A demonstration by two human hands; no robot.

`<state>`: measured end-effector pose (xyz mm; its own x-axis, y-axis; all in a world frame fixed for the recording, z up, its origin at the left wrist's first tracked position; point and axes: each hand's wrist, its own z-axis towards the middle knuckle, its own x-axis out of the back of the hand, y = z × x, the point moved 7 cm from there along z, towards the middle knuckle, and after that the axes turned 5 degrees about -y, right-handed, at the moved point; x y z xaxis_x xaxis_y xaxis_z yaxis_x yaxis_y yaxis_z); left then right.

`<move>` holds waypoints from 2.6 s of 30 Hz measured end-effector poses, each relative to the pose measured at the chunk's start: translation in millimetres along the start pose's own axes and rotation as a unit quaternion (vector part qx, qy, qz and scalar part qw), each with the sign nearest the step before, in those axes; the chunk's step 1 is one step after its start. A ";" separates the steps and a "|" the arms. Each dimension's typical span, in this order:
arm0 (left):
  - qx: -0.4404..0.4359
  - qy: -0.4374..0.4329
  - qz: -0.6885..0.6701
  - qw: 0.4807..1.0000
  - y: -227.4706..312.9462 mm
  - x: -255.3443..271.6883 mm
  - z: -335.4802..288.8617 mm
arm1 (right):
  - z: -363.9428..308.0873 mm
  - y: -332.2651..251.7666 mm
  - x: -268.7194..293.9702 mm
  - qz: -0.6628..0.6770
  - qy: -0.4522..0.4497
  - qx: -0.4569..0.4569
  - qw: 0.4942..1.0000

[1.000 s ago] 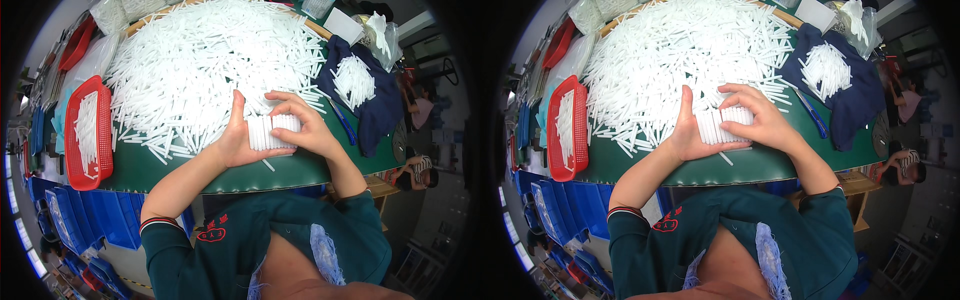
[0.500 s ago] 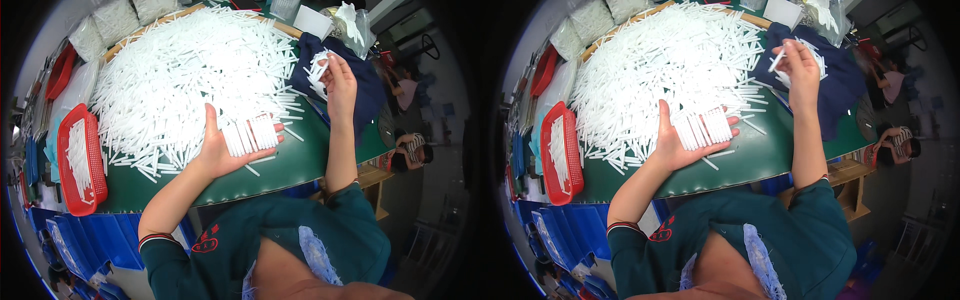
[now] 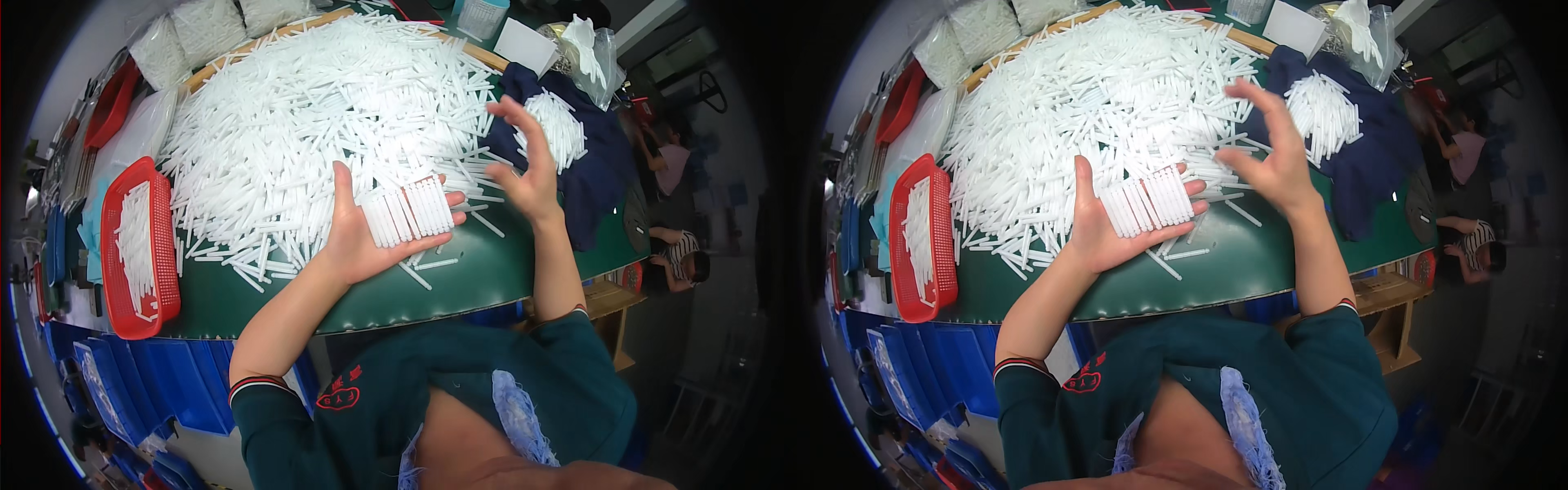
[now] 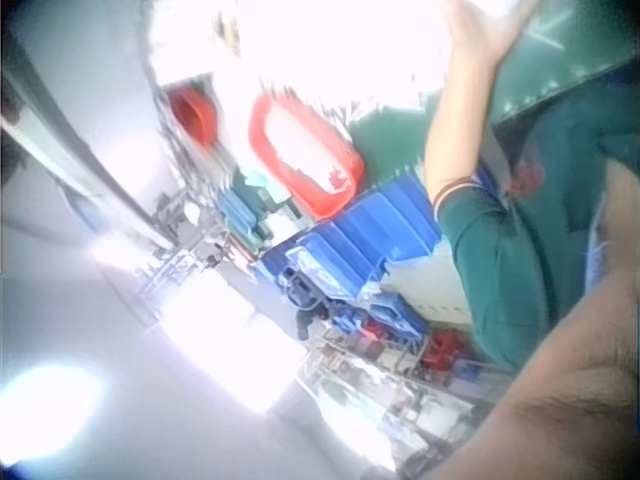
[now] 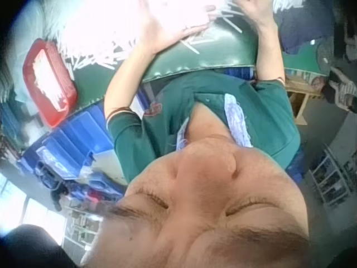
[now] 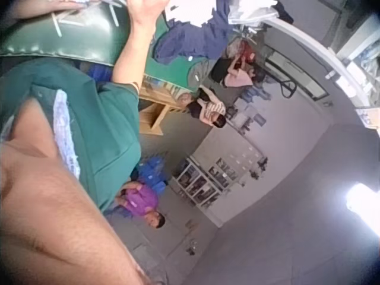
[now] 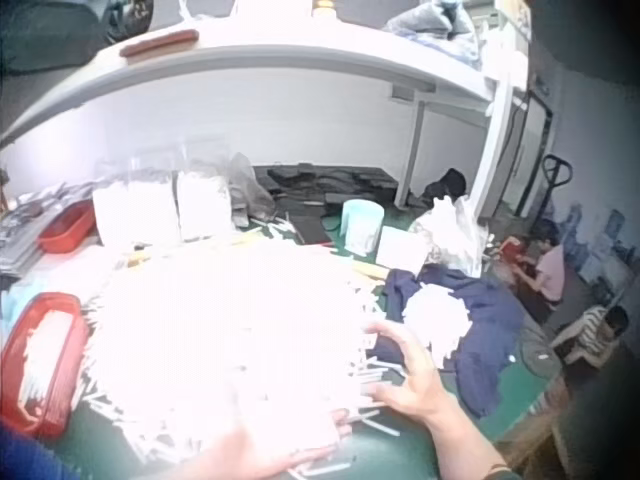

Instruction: Manually sorting and counting small white plastic components at a factory workbench.

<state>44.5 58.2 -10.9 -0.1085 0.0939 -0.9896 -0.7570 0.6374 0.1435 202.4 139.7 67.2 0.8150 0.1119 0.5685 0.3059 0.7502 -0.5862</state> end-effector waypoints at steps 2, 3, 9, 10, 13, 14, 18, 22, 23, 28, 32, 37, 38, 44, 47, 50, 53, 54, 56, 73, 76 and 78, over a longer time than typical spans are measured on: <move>-0.013 0.011 0.020 1.000 3.1 0.1 -1.1 | -2.7 -21.7 -28.9 -0.015 -0.108 0.058 0.992; -0.015 0.012 0.015 1.000 3.6 -0.4 -2.6 | -2.5 -31.3 -39.8 -0.015 -0.131 0.077 0.988; -0.007 -0.001 -0.005 1.000 1.9 -4.2 -1.8 | -10.0 -37.8 -58.3 -0.003 -0.205 0.085 0.975; -0.006 0.003 -0.004 1.000 2.0 -3.5 -1.8 | -11.7 -35.9 -60.1 0.003 -0.209 0.089 0.974; -0.003 0.003 -0.011 1.000 0.7 -3.0 -2.0 | -10.8 -41.4 -61.1 -0.003 -0.203 0.102 0.974; -0.002 0.001 -0.014 1.000 0.1 -3.3 -1.9 | -10.9 -41.1 -61.7 -0.002 -0.203 0.101 0.974; 0.004 -0.005 -0.006 1.000 -0.6 -3.5 -1.8 | -9.5 -43.9 -61.8 0.021 -0.196 0.092 0.976; 0.006 -0.008 -0.017 1.000 -1.5 -5.5 -1.4 | -11.3 -43.6 -61.3 0.024 -0.180 0.101 0.978; 0.005 -0.005 -0.017 1.000 -1.6 -5.5 -1.3 | -10.9 -44.5 -61.4 0.005 -0.180 0.104 0.978; -0.005 -0.003 -0.002 1.000 -3.3 0.3 -1.8 | -9.7 -50.7 -63.2 -0.068 -0.191 0.105 0.974; 0.004 -0.054 -0.033 0.998 -5.3 2.3 -3.5 | -11.6 -50.1 -68.9 -0.100 -0.185 0.087 0.974; -0.003 0.060 0.043 0.997 -9.6 10.8 -0.7 | -10.5 -61.2 -71.2 -0.125 -0.205 0.111 0.964; -0.004 0.065 0.049 0.997 -11.1 12.8 0.1 | -11.8 -63.7 -74.2 -0.110 -0.217 0.117 0.963; 0.017 0.113 0.114 0.987 -13.6 14.3 -0.1 | -21.3 -64.8 -89.1 -0.051 -0.258 0.138 0.955; 0.002 0.114 0.131 0.985 -12.1 9.3 1.2 | -17.6 -65.8 -81.3 -0.043 -0.215 0.147 0.965; -0.013 -0.146 -0.166 0.975 -8.7 -2.8 0.5 | -12.7 -63.5 -65.3 -0.050 -0.149 0.137 0.978; 0.009 -0.054 -0.017 0.998 -8.4 2.4 2.8 | -10.6 -54.8 -49.4 -0.073 -0.093 0.120 0.986; 0.021 0.006 0.031 0.999 -7.3 4.0 2.6 | -10.9 -50.2 -44.5 -0.080 -0.072 0.116 0.987; -0.001 -0.043 -0.050 0.998 -4.3 -1.9 1.1 | -12.1 -46.3 -39.1 -0.091 -0.044 0.121 0.987; 0.023 -0.036 -0.058 0.997 -6.2 -9.5 -1.1 | -11.1 -40.3 -30.8 -0.133 -0.001 0.109 0.985; 0.021 -0.021 -0.019 0.999 -4.7 -8.9 0.1 | -10.1 -38.7 -30.1 -0.141 0.007 0.101 0.985; 0.011 -0.018 -0.017 1.000 -1.1 -7.8 -0.1 | -9.3 -37.5 -30.6 -0.142 0.009 0.096 0.985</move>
<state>46.1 56.8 -3.3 -0.0590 0.0993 -0.9933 -0.7449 0.6580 0.1100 170.6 102.1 66.5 0.7193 -0.1314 0.6822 0.4261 0.8590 -0.2839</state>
